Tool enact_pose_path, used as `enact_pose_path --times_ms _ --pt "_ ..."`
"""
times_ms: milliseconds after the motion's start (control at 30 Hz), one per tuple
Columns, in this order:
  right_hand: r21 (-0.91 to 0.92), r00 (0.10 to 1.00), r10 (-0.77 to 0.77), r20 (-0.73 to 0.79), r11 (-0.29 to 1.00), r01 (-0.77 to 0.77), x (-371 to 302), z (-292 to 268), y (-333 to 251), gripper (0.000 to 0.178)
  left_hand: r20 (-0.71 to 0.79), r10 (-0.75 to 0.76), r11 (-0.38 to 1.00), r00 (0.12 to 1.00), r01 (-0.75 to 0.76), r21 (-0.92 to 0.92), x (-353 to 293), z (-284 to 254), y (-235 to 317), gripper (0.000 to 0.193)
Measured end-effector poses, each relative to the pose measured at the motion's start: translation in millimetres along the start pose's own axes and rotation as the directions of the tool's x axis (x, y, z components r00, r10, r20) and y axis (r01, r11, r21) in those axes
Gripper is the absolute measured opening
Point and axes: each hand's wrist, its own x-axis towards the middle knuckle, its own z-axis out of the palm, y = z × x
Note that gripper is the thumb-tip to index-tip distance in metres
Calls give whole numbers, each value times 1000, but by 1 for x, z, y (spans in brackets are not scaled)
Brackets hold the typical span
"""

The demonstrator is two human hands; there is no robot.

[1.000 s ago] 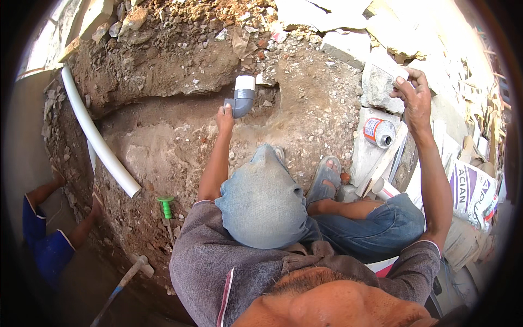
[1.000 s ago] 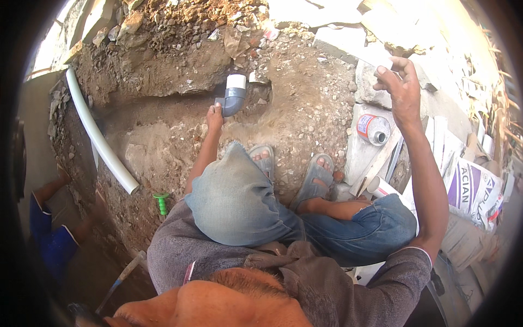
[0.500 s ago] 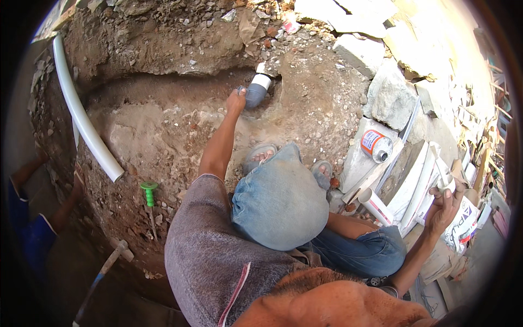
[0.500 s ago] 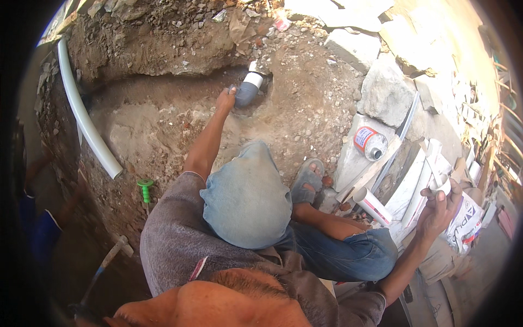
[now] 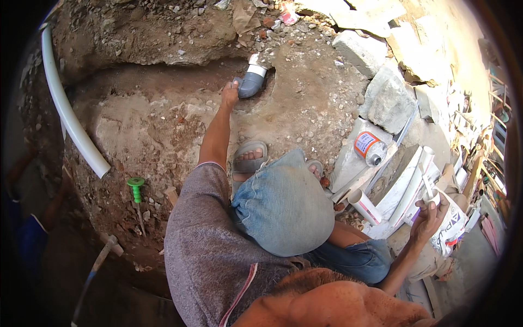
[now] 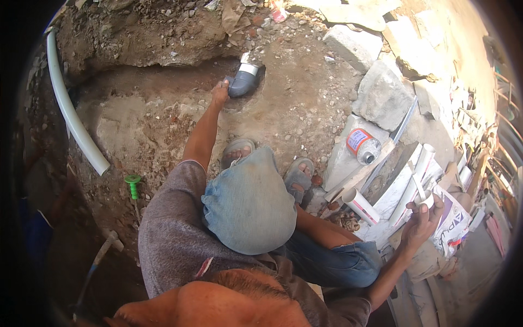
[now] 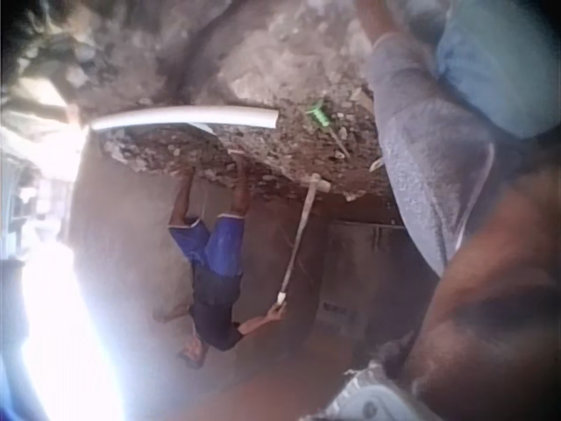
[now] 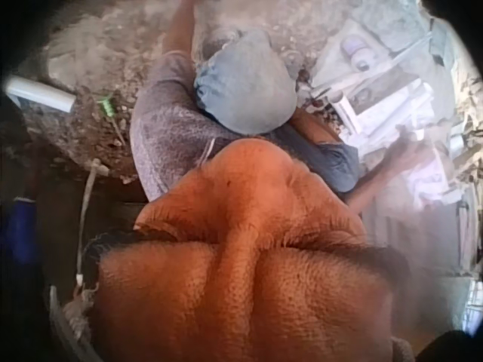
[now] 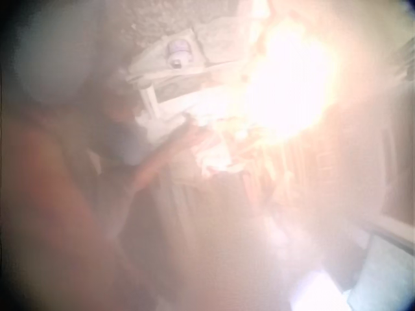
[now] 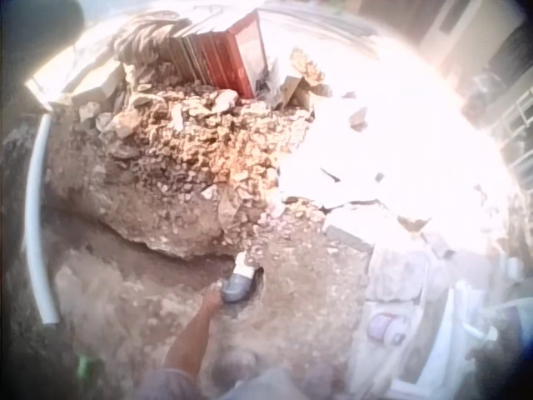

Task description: The person joins PVC pipe sections by applying adhesive to an elbow joint and a pipe end, then fits them together and places the assembly into a dirt trench.

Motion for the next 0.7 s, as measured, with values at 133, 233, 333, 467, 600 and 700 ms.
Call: enact_pose_path --times_ms 133,233,333,467,600,700 --pt "-35 999 18 -49 999 -19 -3 0 -1 39 87 -70 992 994 78 -96 -11 6 23 41" --pt "-16 999 45 -26 999 -45 -1 -2 3 39 81 -41 990 996 52 -133 -1 8 14 39" --pt "-11 997 64 -40 998 -65 0 0 3 38 107 -35 984 994 53 -172 14 16 6 38" --pt "-49 996 57 -64 997 -60 -4 -5 9 38 97 -91 980 991 106 -166 21 23 9 39" --pt "-94 993 94 -67 991 -100 -6 -5 12 39 94 -145 977 985 158 -143 24 36 18 39" --pt "-94 993 103 -49 990 -107 -2 -5 9 39 21 -32 999 999 31 21 50 30 -7 40"
